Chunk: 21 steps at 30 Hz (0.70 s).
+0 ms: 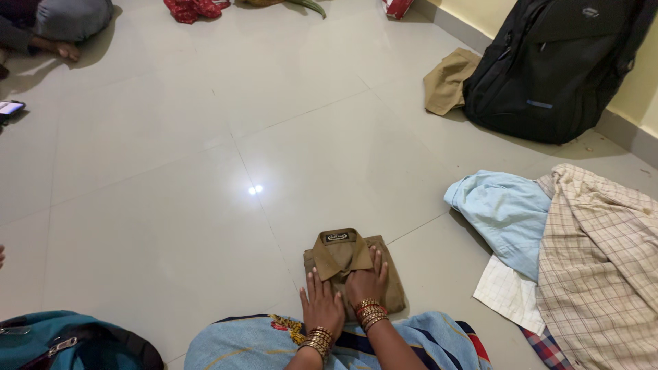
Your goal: The person folds a brown collared shirt on the floor and then places it into a blue bag.
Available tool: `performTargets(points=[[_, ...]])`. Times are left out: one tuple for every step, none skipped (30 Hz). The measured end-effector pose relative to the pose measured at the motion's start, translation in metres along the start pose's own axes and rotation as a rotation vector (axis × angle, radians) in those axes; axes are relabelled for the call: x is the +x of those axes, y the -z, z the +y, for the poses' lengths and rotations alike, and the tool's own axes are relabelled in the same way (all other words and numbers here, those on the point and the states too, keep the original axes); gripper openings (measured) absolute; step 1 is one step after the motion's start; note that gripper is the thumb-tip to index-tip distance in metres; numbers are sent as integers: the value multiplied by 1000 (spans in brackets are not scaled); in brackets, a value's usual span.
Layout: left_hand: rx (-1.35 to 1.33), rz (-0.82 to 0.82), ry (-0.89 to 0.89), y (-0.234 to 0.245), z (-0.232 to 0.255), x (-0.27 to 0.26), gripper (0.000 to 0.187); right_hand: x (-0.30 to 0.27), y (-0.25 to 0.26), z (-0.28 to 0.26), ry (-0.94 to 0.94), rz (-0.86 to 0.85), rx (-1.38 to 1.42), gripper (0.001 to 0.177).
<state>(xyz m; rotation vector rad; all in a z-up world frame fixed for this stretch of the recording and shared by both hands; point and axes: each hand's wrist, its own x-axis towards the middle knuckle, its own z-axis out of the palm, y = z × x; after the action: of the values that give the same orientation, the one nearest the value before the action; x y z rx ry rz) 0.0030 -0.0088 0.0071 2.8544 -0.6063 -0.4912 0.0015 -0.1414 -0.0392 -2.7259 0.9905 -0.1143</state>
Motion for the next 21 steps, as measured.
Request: performTargets(points=[[-11,52,-7,-1,1,4,68,-3,-1,0,11,30,9,64],[-22,104,-14,-2,2,7,70,-6,-2,0,21,59,19,64],[-25,94,9,-3,2,10,68,-9,-2,0,39,72,33,65],[-30,82,30,-3,4,15,65,-11,-1,2,56,85,46,66],[-35,71,52,-2,5,20,63,-12,-1,3,73,98,59,67],[-14,11,79,-2,6,23,59,-13,0,4,74,80,50,67],[7,-49,105,-3,7,26,55,-15,1,4,75,62,41,67],[30,-103,126,-4,8,33,52,-11,2,3,73,52,34,67],[-1,7,112,-8,9,38,56,-10,3,2,75,65,40,67],[-34,117,101,-13,8,41,62,-13,3,2,80,78,44,67],[-66,227,89,-18,8,46,70,-13,3,1,85,90,48,67],[-58,206,105,-23,6,50,70,-13,3,1,82,78,33,67],[-50,185,121,-27,5,53,70,-12,2,1,79,66,18,67],[-43,166,137,-30,4,57,70,-11,2,1,78,56,2,68],[-55,169,150,-31,4,61,71,-11,2,1,83,62,-12,69],[-66,172,162,-31,3,66,72,-12,2,1,87,69,-25,70],[-77,176,174,-32,3,69,73,-12,1,0,92,75,-38,71],[-73,173,178,-32,3,71,74,-12,0,1,98,81,-34,71],[-69,171,181,-33,2,72,74,-12,0,1,105,86,-30,72],[-63,168,182,-33,2,74,75,-11,-1,0,109,92,-25,72],[-69,206,163,-33,1,75,77,-9,-1,1,102,79,-37,72]])
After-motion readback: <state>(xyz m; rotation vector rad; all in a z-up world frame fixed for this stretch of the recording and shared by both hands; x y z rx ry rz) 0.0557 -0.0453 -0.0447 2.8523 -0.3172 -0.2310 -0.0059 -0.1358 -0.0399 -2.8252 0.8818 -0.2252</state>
